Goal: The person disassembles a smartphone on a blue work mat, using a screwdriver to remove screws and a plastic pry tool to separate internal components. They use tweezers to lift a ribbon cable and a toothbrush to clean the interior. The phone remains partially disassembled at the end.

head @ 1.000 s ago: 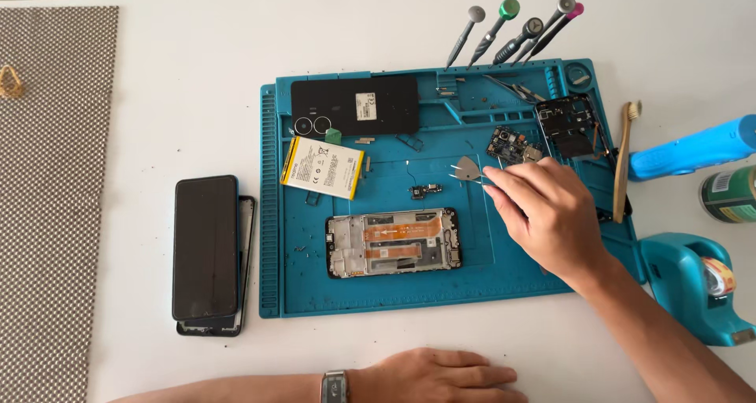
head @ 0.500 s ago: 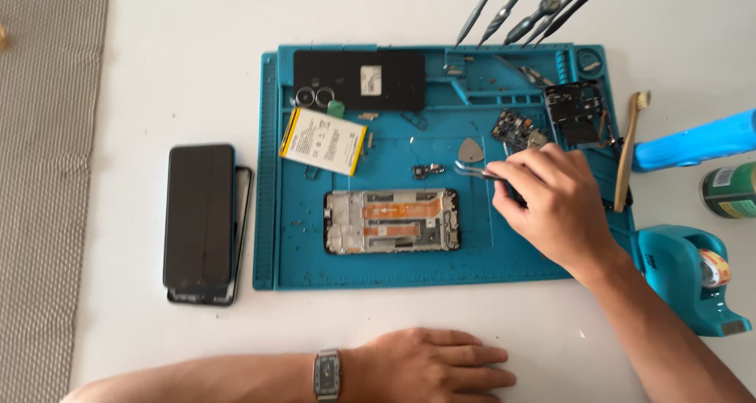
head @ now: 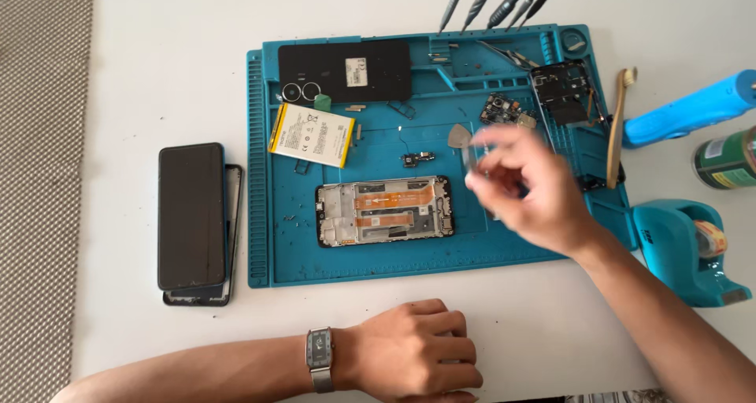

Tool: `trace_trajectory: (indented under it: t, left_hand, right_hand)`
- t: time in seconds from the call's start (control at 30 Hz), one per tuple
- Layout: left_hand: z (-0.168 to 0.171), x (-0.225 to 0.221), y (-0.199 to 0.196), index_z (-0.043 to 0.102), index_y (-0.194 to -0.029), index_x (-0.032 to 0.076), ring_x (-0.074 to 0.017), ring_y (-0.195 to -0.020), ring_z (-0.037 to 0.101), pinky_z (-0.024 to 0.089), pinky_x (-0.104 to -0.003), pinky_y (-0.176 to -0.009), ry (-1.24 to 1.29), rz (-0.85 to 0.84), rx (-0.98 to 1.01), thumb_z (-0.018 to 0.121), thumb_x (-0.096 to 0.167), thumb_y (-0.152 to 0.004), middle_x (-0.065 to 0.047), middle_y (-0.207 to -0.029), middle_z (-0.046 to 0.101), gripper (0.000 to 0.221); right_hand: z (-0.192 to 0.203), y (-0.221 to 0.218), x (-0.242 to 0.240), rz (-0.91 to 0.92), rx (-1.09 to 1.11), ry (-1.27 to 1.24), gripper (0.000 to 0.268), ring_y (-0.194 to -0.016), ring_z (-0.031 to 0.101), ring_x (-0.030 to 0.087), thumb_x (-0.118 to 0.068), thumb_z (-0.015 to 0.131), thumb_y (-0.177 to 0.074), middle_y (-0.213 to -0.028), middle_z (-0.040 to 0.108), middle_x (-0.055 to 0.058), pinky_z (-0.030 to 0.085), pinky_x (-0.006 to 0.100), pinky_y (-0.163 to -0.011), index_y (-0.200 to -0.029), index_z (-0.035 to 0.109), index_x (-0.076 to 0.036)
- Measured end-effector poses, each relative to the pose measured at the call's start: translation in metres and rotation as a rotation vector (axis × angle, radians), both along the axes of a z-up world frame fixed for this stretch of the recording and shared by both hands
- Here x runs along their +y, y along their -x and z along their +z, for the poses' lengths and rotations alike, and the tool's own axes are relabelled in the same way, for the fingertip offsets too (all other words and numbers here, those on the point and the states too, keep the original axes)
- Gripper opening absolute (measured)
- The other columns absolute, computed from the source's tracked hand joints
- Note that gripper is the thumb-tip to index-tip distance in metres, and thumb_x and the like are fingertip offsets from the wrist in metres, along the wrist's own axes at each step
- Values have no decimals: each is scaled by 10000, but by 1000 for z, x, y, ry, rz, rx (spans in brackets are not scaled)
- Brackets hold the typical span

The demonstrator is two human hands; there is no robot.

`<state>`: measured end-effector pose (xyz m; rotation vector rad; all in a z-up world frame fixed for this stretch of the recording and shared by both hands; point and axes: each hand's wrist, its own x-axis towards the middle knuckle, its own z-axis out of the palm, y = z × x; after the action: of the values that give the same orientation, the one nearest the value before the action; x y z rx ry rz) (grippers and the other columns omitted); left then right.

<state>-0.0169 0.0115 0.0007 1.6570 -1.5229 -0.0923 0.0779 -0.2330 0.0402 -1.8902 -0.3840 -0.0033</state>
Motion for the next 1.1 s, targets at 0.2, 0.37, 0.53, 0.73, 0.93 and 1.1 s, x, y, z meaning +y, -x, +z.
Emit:
trace_trajectory:
  t: [0.2,0.37,0.53,0.73,0.93,1.1]
  left_hand:
    - [-3,-2,-1,680,-947,111,-199,-949,624,512,-351,-858,-24,-48,6,658,313,-1067,8,-915,652,236]
    - [4,-1,-5,692,-1019,110,-203,-937,628,498,-348,-834,-19,-81,35,642,284,-1068,-3,-921,665,187]
    - [6,-3,-5,685,-1000,117,-212,-992,635,516,-370,-898,-62,-61,41,654,288,-1066,-1,-962,677,186]
    - [7,-2,-8,691,-976,106,-216,-929,635,516,-373,-832,-38,-85,79,689,249,-1011,-16,-944,681,147]
    - [12,-2,-7,700,-942,100,-192,-857,630,529,-337,-792,67,-2,124,699,230,-1015,-15,-890,688,149]
    - [19,1,-18,707,-879,104,-213,-801,630,503,-368,-707,78,165,-33,731,215,-965,-15,-805,667,142]
  right_hand:
    - [8,-3,-35,-171,-257,-228,428,-821,607,74,-33,688,-1125,-1048,701,99,509,216,-785,-1434,396,-79]
    - [11,-6,-21,-266,-319,453,217,-684,625,141,-50,802,-899,-1019,701,138,495,276,-603,-1040,639,-32]
    - [7,-8,-6,-169,-428,645,277,-678,668,188,-124,840,-833,-774,704,80,502,303,-577,-1029,660,-46]
    - [27,11,-44,-426,-610,381,162,-740,718,135,-110,807,-1046,-856,719,58,546,275,-637,-1032,654,-60]
    - [70,15,-96,-571,-631,88,117,-687,643,79,-91,749,-1052,-805,669,19,495,230,-607,-1009,657,-34]
    - [71,17,-71,-270,-607,-42,101,-643,580,32,-75,701,-1056,-763,627,-14,452,193,-582,-989,659,-12]
